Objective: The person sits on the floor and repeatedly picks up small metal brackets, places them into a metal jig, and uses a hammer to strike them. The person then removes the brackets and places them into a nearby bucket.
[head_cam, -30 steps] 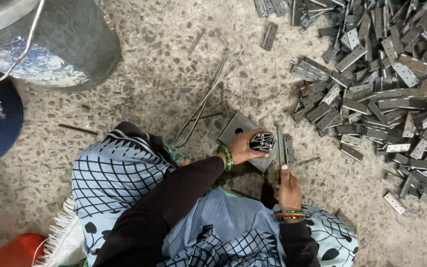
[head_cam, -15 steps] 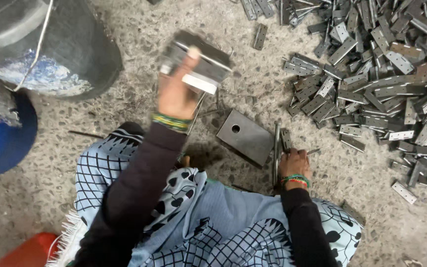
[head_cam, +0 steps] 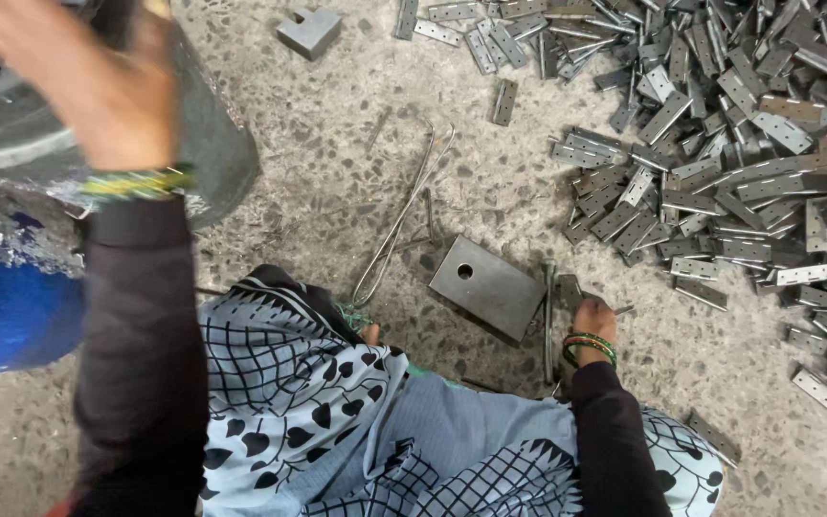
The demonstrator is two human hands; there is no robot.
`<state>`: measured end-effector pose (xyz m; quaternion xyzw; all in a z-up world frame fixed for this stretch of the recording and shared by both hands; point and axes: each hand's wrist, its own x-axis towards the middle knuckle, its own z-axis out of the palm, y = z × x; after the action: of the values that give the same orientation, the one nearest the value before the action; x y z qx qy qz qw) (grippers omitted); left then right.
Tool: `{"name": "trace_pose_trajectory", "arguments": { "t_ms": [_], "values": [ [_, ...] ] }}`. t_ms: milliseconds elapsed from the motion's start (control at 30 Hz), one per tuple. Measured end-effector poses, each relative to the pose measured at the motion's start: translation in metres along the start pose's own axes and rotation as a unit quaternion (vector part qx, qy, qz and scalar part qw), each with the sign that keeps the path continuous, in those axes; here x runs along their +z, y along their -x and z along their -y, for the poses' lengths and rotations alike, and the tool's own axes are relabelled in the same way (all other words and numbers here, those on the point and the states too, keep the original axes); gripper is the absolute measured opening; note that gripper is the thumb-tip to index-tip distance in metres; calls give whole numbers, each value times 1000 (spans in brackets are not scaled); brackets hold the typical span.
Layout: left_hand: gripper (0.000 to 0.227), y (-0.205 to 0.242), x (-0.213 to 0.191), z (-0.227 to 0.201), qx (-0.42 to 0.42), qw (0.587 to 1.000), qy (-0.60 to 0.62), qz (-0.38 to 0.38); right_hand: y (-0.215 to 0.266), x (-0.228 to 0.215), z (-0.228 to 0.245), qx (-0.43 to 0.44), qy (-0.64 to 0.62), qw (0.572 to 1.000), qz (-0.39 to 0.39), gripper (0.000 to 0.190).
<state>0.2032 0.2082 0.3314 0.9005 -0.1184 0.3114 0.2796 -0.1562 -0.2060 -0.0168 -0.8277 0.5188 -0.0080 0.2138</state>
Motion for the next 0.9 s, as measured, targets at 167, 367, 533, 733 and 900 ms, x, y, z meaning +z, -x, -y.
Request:
{"name": "trace_pose_trajectory", "arguments": {
  "t_ms": [167,367,533,733,900],
  "values": [
    [56,170,135,-61,121,899,213,363,34,-24,31,-15,-293,956,12,47],
    [53,335,226,-74,17,771,256,582,61,-3,43,-174,-318,928,-89,51],
    [70,342,254,-67,-11,747,267,608,35,37,39,65,-280,943,167,74],
    [70,353,262,-74,-101,662,342,660,62,41,39,-226,-283,920,152,70],
    [47,334,231,-89,-127,664,484,555,73,9,69,-192,-233,929,211,69]
  ]
}}
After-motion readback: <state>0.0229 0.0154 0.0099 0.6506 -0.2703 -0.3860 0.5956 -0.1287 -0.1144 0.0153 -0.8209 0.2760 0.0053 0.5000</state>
